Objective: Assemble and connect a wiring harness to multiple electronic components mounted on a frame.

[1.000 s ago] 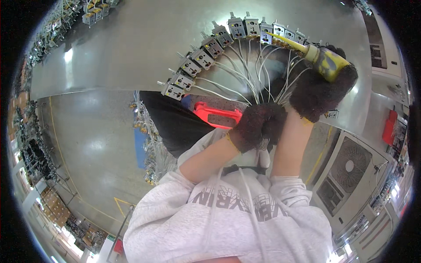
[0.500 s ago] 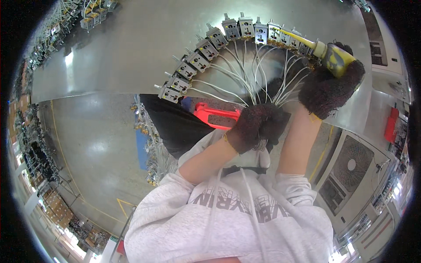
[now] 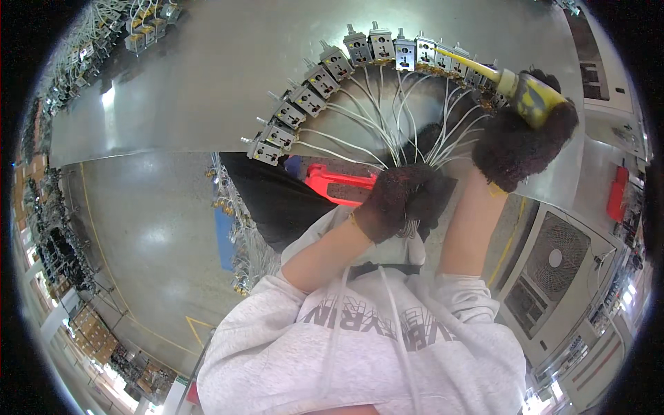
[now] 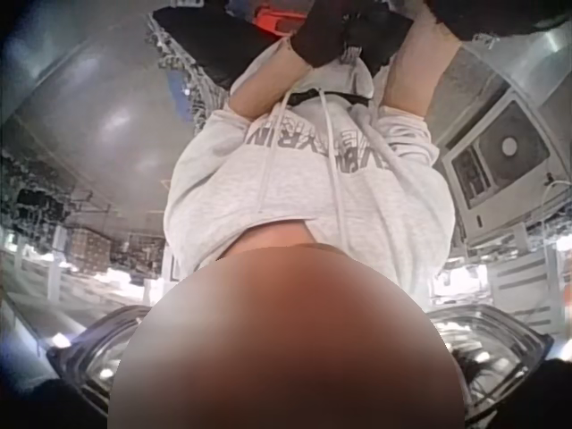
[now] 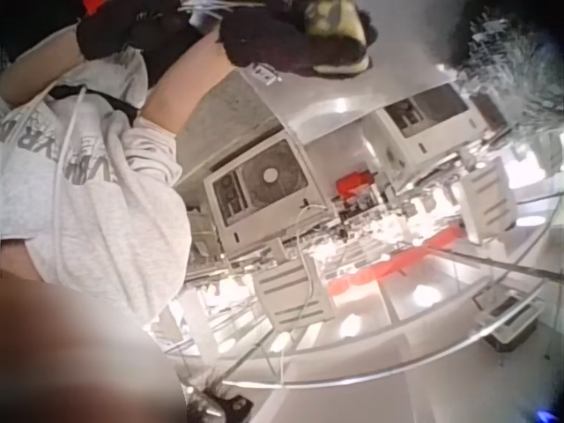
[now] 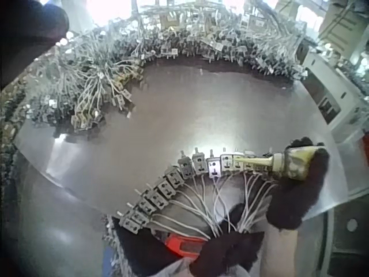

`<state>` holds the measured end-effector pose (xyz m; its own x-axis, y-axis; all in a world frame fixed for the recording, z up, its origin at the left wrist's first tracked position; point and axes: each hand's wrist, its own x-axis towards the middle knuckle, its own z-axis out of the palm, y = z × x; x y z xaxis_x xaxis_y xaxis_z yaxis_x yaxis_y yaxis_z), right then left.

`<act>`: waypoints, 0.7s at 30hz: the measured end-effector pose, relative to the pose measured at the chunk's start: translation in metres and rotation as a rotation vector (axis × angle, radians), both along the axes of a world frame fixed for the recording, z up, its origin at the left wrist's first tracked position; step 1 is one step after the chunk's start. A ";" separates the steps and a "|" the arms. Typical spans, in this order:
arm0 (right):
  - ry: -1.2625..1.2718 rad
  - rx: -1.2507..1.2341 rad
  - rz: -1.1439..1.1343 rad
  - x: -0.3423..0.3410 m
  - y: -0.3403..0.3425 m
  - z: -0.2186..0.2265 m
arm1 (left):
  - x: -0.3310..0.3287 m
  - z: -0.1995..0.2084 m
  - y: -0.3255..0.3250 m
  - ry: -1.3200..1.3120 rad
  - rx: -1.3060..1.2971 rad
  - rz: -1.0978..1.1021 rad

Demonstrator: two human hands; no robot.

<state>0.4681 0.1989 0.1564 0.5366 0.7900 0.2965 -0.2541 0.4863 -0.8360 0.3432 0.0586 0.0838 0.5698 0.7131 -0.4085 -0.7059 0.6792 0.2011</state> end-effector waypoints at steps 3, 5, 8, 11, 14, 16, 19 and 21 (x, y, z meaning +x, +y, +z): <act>0.046 0.012 -0.071 0.006 -0.002 0.003 | 0.003 0.002 -0.001 0.021 0.042 0.027; -0.033 0.017 -0.061 0.009 -0.002 0.001 | 0.004 0.001 -0.001 0.002 -0.023 0.019; -0.006 -0.003 -0.092 0.012 0.002 -0.004 | 0.003 0.005 0.001 -0.030 -0.042 0.022; 0.070 0.053 0.013 0.018 0.001 -0.008 | 0.002 0.002 0.000 -0.054 0.013 0.032; -0.064 -0.008 -0.085 0.018 0.004 -0.010 | 0.003 -0.006 -0.003 -0.061 0.050 0.038; -0.052 -0.009 -0.078 0.019 0.005 -0.011 | 0.004 -0.005 -0.003 -0.059 0.077 0.045; -0.032 -0.015 -0.084 0.015 0.003 -0.008 | 0.006 0.000 -0.003 -0.033 0.038 0.069; -0.025 -0.018 -0.097 0.014 0.002 -0.006 | 0.007 -0.004 -0.004 -0.027 0.057 0.063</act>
<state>0.4825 0.2013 0.1503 0.6035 0.7401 0.2968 -0.1856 0.4923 -0.8504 0.3498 0.0551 0.0794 0.5332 0.7698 -0.3510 -0.7528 0.6210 0.2184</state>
